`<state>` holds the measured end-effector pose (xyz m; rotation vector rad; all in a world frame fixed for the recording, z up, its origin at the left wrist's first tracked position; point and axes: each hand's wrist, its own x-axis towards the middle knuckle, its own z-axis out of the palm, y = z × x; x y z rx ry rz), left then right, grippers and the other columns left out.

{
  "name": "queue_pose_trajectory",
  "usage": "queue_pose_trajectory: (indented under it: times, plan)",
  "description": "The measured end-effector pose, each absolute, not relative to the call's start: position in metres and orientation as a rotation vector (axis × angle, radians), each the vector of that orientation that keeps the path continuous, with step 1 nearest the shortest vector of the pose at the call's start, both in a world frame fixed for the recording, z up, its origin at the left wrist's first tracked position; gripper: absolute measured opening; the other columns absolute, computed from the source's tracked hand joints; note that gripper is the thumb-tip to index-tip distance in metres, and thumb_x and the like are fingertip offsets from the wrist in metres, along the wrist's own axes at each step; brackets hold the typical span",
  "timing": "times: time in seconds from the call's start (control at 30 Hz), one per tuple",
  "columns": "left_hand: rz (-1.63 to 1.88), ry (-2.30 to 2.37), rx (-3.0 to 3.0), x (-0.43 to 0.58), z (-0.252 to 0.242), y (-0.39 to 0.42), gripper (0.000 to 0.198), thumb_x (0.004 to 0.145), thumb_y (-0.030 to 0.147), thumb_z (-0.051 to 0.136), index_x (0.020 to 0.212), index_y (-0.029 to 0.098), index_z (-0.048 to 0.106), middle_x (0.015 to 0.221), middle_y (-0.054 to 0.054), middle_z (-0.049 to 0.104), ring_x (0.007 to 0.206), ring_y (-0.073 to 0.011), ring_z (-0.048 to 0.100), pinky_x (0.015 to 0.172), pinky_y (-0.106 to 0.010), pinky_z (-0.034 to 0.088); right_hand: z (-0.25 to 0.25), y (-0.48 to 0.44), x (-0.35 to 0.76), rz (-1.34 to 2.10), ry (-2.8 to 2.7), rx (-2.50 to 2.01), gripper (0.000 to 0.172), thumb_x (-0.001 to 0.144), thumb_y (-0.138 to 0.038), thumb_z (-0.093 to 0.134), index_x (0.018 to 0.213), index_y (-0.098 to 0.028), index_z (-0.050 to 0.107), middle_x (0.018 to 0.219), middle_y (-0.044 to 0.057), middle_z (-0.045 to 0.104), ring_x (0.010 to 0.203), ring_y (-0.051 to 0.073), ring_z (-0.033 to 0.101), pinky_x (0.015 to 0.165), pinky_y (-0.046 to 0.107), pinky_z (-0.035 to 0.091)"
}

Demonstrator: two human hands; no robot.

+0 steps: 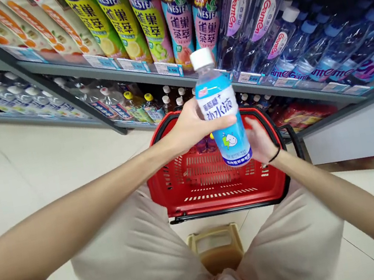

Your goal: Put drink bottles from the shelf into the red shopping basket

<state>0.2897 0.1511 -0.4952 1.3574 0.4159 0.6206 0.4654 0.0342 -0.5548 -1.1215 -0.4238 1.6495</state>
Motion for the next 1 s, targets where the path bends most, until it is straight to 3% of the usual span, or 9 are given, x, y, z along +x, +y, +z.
queue_pose_trajectory:
  times: [0.07,0.17,0.37,0.57,0.7,1.0]
  plan:
    - [0.615,0.496,1.288,0.291,-0.504,0.153,0.058,0.064,0.038,0.095,0.107,0.01,0.068,0.109,-0.014,0.078,0.094,-0.0253,0.075,0.09,-0.043,0.063,-0.562,0.031,0.45,1.906,-0.386,-0.965,0.079,0.103,-0.066,0.007,0.104,-0.013,0.066,0.08,0.015,0.074,0.064,0.024,0.068,0.061,0.036,0.057]
    - [0.557,0.537,1.27,0.292,-0.513,0.156,0.058,0.066,0.037,0.094,0.11,0.009,0.069,0.113,-0.016,0.077,0.096,-0.025,0.074,0.092,-0.043,0.061,-0.566,0.023,0.435,2.03,-0.402,-0.851,0.09,0.101,-0.07,0.001,0.103,-0.009,0.067,0.081,0.018,0.075,0.057,0.025,0.068,0.05,0.034,0.052]
    - [0.541,0.573,1.264,0.291,-0.508,0.154,0.051,0.072,0.038,0.09,0.108,0.009,0.069,0.111,-0.015,0.076,0.093,-0.023,0.072,0.088,-0.039,0.06,-0.576,0.013,0.436,1.843,-0.48,-0.948,0.084,0.101,-0.074,0.016,0.096,-0.008,0.069,0.067,0.015,0.072,0.04,0.016,0.054,0.039,0.025,0.038]
    - [0.513,0.483,1.439,0.288,-0.494,0.151,0.048,0.068,0.035,0.092,0.101,0.012,0.067,0.101,-0.008,0.077,0.089,-0.0196,0.071,0.084,-0.035,0.06,-0.574,0.013,0.435,1.761,-0.526,-1.064,0.079,0.108,-0.056,0.006,0.101,-0.008,0.068,0.068,0.016,0.072,0.039,0.016,0.052,0.039,0.024,0.037]
    - [0.486,0.407,1.512,0.287,-0.497,0.147,0.05,0.067,0.033,0.092,0.104,0.012,0.064,0.103,-0.008,0.076,0.089,-0.019,0.071,0.083,-0.034,0.06,-0.575,0.014,0.433,1.722,-0.456,-1.196,0.074,0.11,-0.047,0.005,0.1,-0.009,0.067,0.066,0.015,0.071,0.045,0.02,0.059,0.034,0.024,0.036]
    - [0.443,0.455,1.506,0.284,-0.503,0.143,0.049,0.068,0.029,0.091,0.105,0.011,0.066,0.103,-0.009,0.077,0.088,-0.0178,0.071,0.084,-0.034,0.061,-0.58,0.018,0.431,1.697,-0.437,-1.213,0.069,0.111,-0.043,0.007,0.102,-0.01,0.067,0.062,0.01,0.068,0.038,0.018,0.054,0.031,0.024,0.037]
